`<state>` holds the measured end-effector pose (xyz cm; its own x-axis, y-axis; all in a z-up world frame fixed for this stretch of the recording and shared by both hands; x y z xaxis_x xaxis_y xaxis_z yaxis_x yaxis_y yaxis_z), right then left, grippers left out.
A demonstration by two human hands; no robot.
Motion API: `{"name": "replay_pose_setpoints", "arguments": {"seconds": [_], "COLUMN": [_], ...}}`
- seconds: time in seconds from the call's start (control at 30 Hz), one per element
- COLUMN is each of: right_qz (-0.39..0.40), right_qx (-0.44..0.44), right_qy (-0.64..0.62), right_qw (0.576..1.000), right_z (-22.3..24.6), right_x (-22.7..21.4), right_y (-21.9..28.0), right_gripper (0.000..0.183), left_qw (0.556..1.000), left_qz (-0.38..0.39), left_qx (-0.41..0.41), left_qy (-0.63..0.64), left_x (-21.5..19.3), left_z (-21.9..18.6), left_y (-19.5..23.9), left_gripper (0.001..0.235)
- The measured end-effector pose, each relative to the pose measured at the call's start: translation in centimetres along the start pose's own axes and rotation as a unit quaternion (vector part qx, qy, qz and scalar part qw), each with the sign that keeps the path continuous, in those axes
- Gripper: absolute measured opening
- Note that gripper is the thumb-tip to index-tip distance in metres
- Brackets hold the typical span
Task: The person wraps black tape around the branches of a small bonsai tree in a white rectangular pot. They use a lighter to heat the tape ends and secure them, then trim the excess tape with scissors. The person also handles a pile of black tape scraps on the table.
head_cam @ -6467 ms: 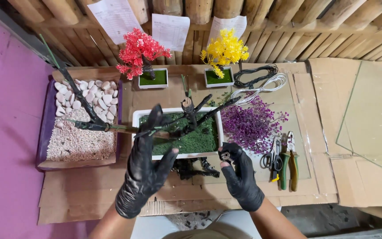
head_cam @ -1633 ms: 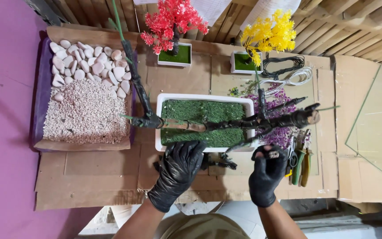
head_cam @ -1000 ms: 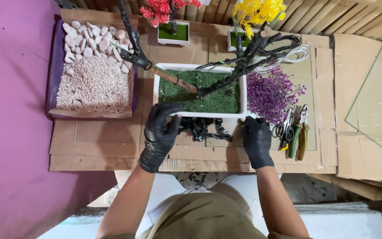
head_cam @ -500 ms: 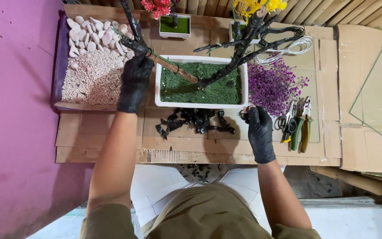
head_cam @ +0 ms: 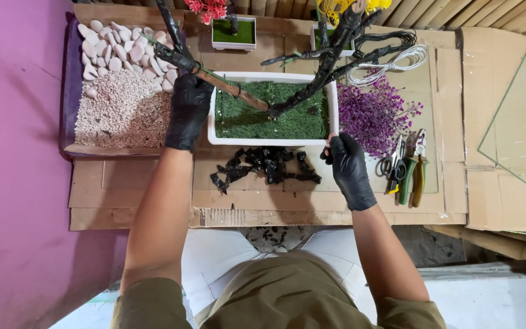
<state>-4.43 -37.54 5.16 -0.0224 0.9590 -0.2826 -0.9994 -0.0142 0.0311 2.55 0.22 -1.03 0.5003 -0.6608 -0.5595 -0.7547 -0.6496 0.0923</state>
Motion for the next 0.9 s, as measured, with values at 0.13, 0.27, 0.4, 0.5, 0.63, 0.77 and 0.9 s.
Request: {"name": "replay_pose_setpoints", "arguments": {"seconds": [0.13, 0.27, 0.4, 0.5, 0.63, 0.77, 0.9], "right_qz": [-0.001, 0.002, 0.013, 0.038, 0.052, 0.056, 0.050], "right_qx": [0.005, -0.027, -0.057, -0.090, -0.086, -0.052, -0.025], "right_qy": [0.004, -0.001, 0.008, 0.069, 0.037, -0.018, -0.063], "right_qw": [1.000, 1.000, 0.998, 0.993, 0.994, 0.997, 0.996], "right_z": [0.5, 0.0, -0.8, -0.7, 0.7, 2.1, 2.7], "right_x": [0.1, 0.2, -0.2, -0.8, -0.2, 0.1, 0.6], "right_y": [-1.3, -4.1, -7.1, -8.8, -10.6, -11.1, -12.4], "right_gripper": [0.034, 0.034, 0.033, 0.035, 0.032, 0.031, 0.029], "left_qw": [1.000, 0.997, 0.993, 0.972, 0.984, 0.979, 0.977], "left_qz": [-0.009, 0.013, 0.034, 0.042, 0.004, 0.017, 0.014], "left_qx": [-0.003, -0.007, 0.000, 0.032, 0.018, -0.014, 0.000], "left_qy": [0.018, 0.075, 0.116, 0.229, 0.179, 0.204, 0.215], "left_x": [-0.4, -1.7, -3.2, -4.2, -2.5, -2.2, -3.0], "left_z": [-1.4, -2.6, -3.8, -5.4, -4.3, -3.5, -5.1], "left_y": [0.7, 2.4, 3.8, 5.7, 4.7, 5.0, 7.6], "left_gripper": [0.015, 0.020, 0.019, 0.015, 0.015, 0.022, 0.021]}}
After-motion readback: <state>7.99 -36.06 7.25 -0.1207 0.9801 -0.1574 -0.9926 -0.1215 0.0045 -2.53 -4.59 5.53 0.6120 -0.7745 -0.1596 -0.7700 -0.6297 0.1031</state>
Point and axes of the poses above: each hand's wrist, its own y-axis away from the middle knuckle, its own x-axis out of the palm, z = x × y, the point moved 2 cm from there along -y, towards the middle knuckle, and after that the axes turned 6 degrees about -x, right-handed, at the moved point
